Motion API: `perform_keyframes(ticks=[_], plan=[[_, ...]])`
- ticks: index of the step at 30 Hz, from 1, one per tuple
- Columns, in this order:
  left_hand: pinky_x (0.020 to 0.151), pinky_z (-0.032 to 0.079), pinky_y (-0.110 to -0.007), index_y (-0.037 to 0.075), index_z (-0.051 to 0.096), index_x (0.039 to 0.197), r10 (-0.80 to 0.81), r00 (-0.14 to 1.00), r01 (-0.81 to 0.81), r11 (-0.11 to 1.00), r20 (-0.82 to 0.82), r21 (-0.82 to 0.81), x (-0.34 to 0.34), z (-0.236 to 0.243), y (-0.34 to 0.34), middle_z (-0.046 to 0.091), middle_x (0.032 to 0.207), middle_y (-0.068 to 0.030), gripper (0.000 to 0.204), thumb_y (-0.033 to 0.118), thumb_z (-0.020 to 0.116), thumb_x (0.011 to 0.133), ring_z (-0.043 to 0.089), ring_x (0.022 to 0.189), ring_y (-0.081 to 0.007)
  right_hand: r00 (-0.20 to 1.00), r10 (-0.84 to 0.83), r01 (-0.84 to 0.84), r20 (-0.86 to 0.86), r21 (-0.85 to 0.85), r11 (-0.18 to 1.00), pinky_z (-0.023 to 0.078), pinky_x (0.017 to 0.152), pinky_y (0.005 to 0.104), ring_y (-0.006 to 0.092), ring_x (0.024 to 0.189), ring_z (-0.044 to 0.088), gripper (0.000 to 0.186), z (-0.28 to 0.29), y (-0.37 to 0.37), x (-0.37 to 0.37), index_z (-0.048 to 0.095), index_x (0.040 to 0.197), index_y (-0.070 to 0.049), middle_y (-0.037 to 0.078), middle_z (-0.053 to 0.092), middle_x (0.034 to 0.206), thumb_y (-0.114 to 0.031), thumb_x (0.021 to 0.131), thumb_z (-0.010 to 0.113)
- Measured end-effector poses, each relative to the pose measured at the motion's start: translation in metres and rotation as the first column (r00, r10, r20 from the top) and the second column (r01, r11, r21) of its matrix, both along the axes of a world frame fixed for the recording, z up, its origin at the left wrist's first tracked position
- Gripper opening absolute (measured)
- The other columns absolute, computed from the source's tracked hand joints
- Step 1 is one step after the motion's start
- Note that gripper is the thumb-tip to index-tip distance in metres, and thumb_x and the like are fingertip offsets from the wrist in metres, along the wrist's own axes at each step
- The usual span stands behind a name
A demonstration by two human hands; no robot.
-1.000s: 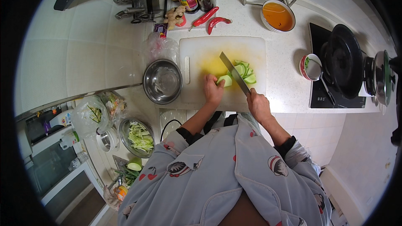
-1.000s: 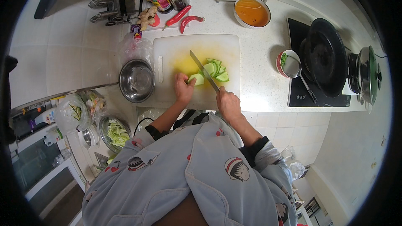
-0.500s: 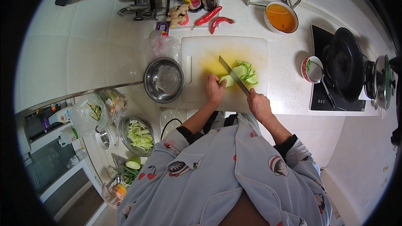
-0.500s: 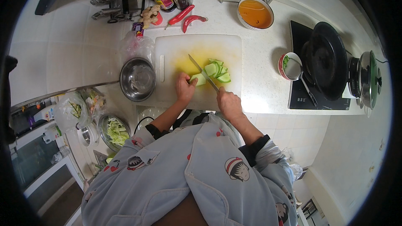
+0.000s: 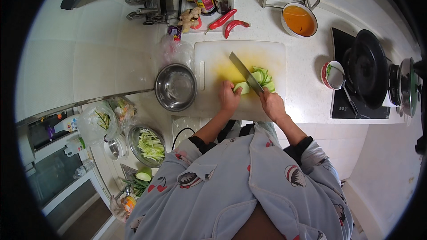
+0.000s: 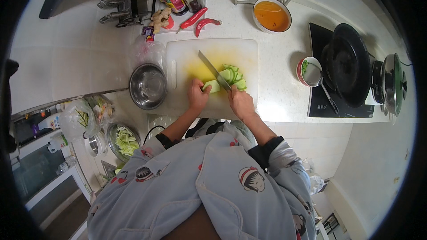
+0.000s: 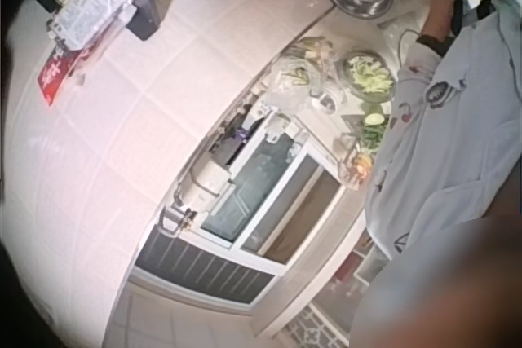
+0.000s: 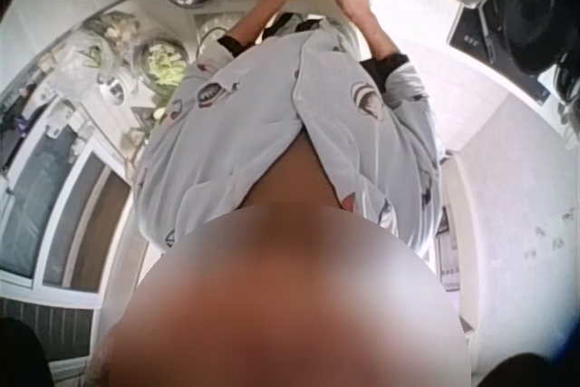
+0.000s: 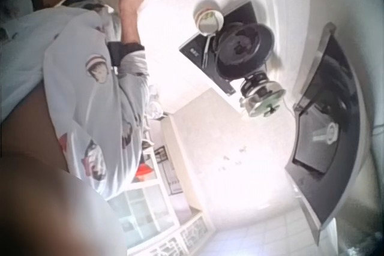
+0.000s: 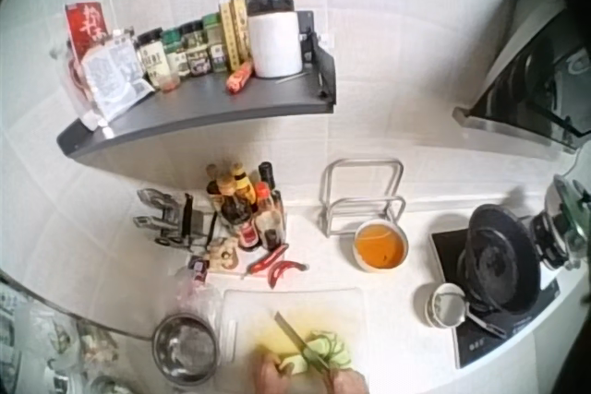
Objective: The person slices cabbage and cucumber on a cutting board using a knife, then transfers the sliced vegetables into a metal bowl. The person also adds sliced tofu from a bowl into a pot on the stove.
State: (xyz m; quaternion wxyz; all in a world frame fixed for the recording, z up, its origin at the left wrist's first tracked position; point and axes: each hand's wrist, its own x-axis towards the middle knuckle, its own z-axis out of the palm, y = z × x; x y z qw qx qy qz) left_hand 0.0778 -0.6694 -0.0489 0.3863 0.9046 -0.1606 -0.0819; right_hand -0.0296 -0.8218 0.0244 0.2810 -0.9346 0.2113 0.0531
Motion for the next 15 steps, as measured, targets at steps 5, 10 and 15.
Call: perform_keyframes(ticks=[5, 10, 15], plan=[[0.065, 0.044, -0.042, 0.006, 0.049, 0.086, 0.023, 1.000, -0.024, 0.997, -0.012, -0.070, -0.002, 0.000, -0.002, 0.053, 0.078, -0.0128, 0.035, 0.015, 0.079, 0.070, 0.055, 0.071, -0.0319, 0.993, 0.096, -0.101, -0.071, -0.074, 0.992, 0.051, 0.056, 0.0494, 0.0398, 0.059, 0.062, 0.020, 0.017, -0.004, -0.008, 0.052, 0.092, -0.002, 0.021, 0.061, 0.062, -0.021, 0.094, 0.049], [0.066, 0.045, -0.042, 0.006, 0.049, 0.087, 0.000, 1.000, 0.002, 0.999, 0.031, -0.042, -0.002, 0.000, 0.001, 0.053, 0.080, -0.0119, 0.034, 0.014, 0.078, 0.070, 0.055, 0.074, -0.0319, 0.997, 0.073, -0.074, -0.015, -0.107, 0.991, 0.050, 0.053, 0.0509, 0.0408, 0.057, 0.061, 0.023, -0.008, 0.013, 0.002, 0.055, 0.101, -0.001, 0.022, 0.061, 0.062, -0.022, 0.093, 0.050], [0.071, 0.046, -0.043, 0.007, 0.052, 0.096, -0.053, 0.999, 0.052, 0.997, -0.010, -0.061, 0.000, 0.009, -0.001, 0.054, 0.088, -0.0129, 0.036, 0.015, 0.078, 0.071, 0.056, 0.082, -0.0329, 0.999, 0.006, -0.003, 0.050, -0.059, 0.998, 0.051, 0.054, 0.0487, 0.0398, 0.058, 0.062, 0.020, -0.021, 0.015, 0.009, 0.055, 0.095, -0.002, 0.021, 0.062, 0.064, -0.022, 0.093, 0.050]])
